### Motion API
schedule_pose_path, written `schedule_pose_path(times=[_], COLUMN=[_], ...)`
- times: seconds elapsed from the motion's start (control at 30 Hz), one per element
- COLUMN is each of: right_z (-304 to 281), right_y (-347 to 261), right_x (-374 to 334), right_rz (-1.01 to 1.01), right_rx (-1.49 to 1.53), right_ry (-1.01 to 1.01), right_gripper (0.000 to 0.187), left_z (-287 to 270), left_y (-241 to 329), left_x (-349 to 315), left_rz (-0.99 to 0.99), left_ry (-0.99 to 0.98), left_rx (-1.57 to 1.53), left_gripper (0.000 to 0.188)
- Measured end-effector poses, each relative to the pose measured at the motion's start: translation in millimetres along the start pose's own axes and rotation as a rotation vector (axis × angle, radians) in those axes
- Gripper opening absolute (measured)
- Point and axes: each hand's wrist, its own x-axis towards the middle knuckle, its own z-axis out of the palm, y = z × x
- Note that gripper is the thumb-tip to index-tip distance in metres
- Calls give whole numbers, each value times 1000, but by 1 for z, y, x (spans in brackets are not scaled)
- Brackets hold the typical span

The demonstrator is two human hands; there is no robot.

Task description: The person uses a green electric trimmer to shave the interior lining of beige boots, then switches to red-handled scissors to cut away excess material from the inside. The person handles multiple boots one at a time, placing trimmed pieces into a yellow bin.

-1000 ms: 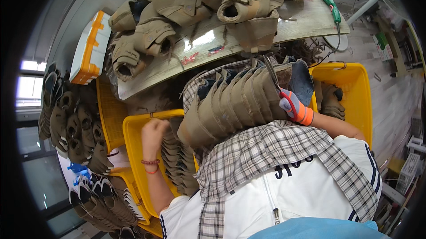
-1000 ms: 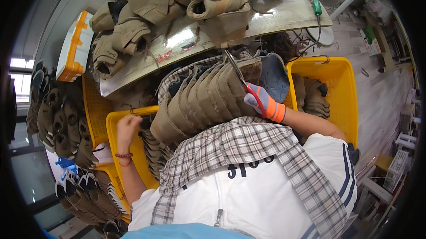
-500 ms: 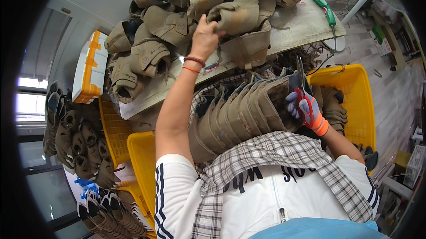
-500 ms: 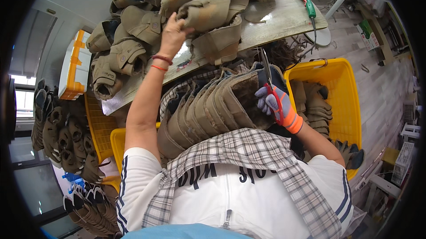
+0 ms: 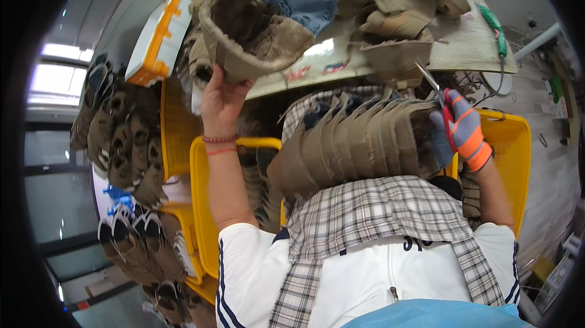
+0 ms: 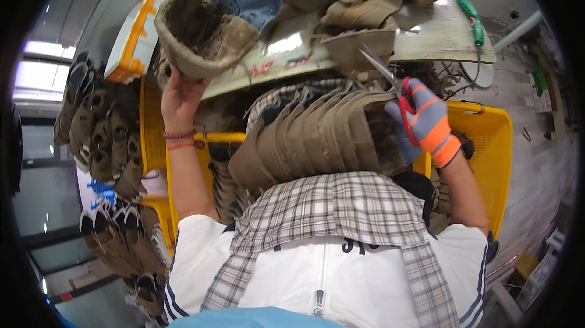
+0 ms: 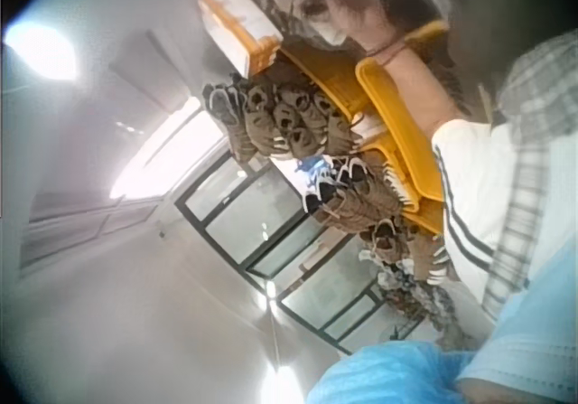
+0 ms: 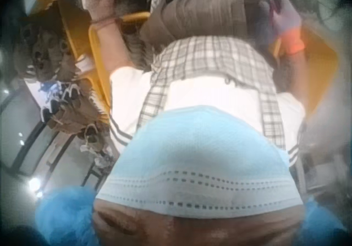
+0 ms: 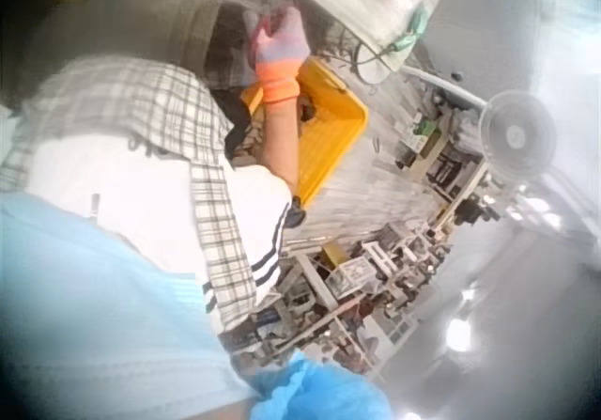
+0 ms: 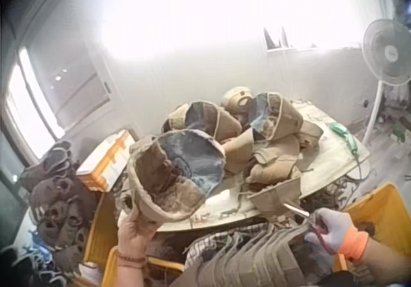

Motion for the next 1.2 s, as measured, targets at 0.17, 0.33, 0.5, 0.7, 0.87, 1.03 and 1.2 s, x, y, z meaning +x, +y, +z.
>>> schedule_pose_path(times=[0.17, 0.33, 0.5, 0.7, 0.87, 1.03, 1.2], right_z=[-9, 27, 65, 85, 96, 110, 108], right_y=[-95, -160, -182, -190, -187, -188, -184], right_x=[41, 61, 70, 71, 70, 60, 59], right_rz=[-410, -844, -993, -1164, -1144, -1023, -962], right_rx=[-330, -514, -710, -655, -645, -989, -1043], right_ry=[-82, -155, -247, -150, -181, -221, -290], right_gripper=[33, 22, 26, 17, 14, 31, 31], left_z=[-28, -52, -56, -59, -65, -59, -50], left_y=[-26, -51, -63, -68, -68, -70, -71], left_x=[-101, -145, -168, -178, -178, -178, -173], left_rz=[-27, -86, -74, -75, -85, -81, -98], left_ry=[227, 215, 295, 249, 311, 294, 239], left_rx=[-113, -336, -311, -334, -408, -385, -352], left_gripper=[45, 34, 30, 31, 29, 28, 29])
